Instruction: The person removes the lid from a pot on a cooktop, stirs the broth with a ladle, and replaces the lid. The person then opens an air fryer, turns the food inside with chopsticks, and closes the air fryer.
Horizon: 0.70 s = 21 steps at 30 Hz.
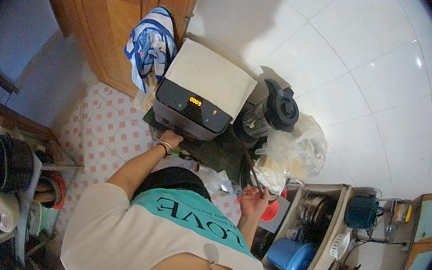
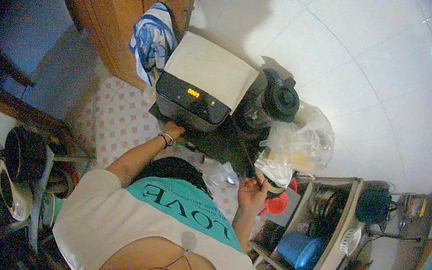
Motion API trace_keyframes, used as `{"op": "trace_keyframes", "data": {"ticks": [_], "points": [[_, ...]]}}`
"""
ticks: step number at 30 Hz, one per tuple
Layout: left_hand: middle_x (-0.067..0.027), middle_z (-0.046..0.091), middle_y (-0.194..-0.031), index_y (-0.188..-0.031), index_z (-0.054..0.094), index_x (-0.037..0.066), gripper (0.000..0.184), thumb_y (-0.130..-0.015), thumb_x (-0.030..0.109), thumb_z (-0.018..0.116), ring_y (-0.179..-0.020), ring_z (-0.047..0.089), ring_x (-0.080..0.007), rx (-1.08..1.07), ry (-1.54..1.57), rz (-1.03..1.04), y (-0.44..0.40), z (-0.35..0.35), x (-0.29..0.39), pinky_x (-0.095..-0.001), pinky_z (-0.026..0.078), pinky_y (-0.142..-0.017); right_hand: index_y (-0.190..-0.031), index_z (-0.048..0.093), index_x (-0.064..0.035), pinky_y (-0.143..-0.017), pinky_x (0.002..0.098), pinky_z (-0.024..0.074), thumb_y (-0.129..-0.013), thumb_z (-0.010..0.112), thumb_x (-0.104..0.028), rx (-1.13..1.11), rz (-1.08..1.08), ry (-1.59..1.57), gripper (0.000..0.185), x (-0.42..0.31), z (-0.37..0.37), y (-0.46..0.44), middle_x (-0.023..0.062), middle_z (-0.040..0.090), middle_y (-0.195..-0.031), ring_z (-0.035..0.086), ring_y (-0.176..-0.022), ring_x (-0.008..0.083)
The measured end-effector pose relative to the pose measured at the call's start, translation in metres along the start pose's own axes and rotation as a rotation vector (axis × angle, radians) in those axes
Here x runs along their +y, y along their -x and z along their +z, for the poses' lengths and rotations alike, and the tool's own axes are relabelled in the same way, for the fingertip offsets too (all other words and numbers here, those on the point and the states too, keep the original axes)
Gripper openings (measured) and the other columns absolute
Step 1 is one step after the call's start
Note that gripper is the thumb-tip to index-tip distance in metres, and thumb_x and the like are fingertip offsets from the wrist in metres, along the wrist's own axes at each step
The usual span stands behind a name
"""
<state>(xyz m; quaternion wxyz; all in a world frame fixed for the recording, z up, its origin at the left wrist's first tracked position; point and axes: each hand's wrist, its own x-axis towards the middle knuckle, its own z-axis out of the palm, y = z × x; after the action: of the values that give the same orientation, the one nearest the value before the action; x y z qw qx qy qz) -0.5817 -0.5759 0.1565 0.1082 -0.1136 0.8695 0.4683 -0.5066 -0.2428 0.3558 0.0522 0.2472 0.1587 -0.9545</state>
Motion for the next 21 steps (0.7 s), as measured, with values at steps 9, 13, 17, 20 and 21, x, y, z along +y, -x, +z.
{"op": "trace_keyframes", "data": {"ticks": [9, 13, 17, 20, 21], "points": [[-0.0207, 0.060, -0.062, -0.063, 0.058, -0.009, 0.032, -0.071, 0.021, 0.058, -0.058, 0.062, -0.0273, 0.066, 0.037, -0.109, 0.014, -0.012, 0.025, -0.0346, 0.048, -0.057, -0.072, 0.051, -0.0041, -0.067, 0.0359, 0.0433, -0.089, 0.035, -0.039, 0.042, -0.004, 0.053, 0.042, 0.006, 0.001, -0.002, 0.0061, 0.046, -0.058, 0.045, -0.055, 0.0183], [-0.0183, 0.059, -0.057, -0.060, 0.059, -0.008, 0.034, -0.071, 0.024, 0.058, -0.052, 0.061, -0.0250, 0.061, 0.035, -0.068, 0.005, -0.004, 0.008, -0.0342, 0.048, -0.057, -0.075, 0.052, -0.0045, -0.064, 0.0353, 0.0438, -0.089, 0.035, -0.040, 0.087, -0.005, 0.045, 0.042, 0.008, 0.002, -0.001, 0.0058, 0.046, -0.058, 0.044, -0.054, 0.0176], [-0.0172, 0.059, -0.055, -0.061, 0.060, -0.007, 0.033, -0.071, 0.025, 0.058, -0.052, 0.061, -0.0249, 0.064, -0.034, 0.013, -0.007, 0.010, -0.015, -0.0340, 0.048, -0.057, -0.079, 0.053, -0.0047, -0.063, 0.0349, 0.0440, -0.089, 0.037, -0.039, 0.090, -0.002, 0.065, 0.039, 0.010, -0.002, -0.001, 0.0050, 0.046, -0.058, 0.044, -0.054, 0.0172], [-0.0165, 0.060, -0.059, -0.066, 0.061, -0.003, 0.030, -0.071, 0.026, 0.059, -0.056, 0.060, -0.0263, 0.059, -0.113, 0.049, -0.010, 0.014, -0.022, -0.0354, 0.048, -0.059, -0.070, 0.052, -0.0054, -0.064, 0.0346, 0.0439, -0.088, 0.037, -0.040, 0.091, 0.021, 0.059, 0.042, 0.011, 0.001, 0.001, 0.0064, 0.049, -0.055, 0.046, -0.052, 0.0192], [-0.0158, 0.060, -0.063, -0.069, 0.061, 0.000, 0.028, -0.071, 0.028, 0.059, -0.059, 0.060, -0.0275, 0.031, -0.150, 0.053, -0.012, 0.016, -0.025, -0.0370, 0.047, -0.061, -0.070, 0.052, -0.0055, -0.063, 0.0346, 0.0438, -0.088, 0.037, -0.040, 0.102, 0.015, 0.054, 0.042, 0.012, 0.004, 0.002, 0.0063, 0.049, -0.055, 0.046, -0.052, 0.0192]]}}
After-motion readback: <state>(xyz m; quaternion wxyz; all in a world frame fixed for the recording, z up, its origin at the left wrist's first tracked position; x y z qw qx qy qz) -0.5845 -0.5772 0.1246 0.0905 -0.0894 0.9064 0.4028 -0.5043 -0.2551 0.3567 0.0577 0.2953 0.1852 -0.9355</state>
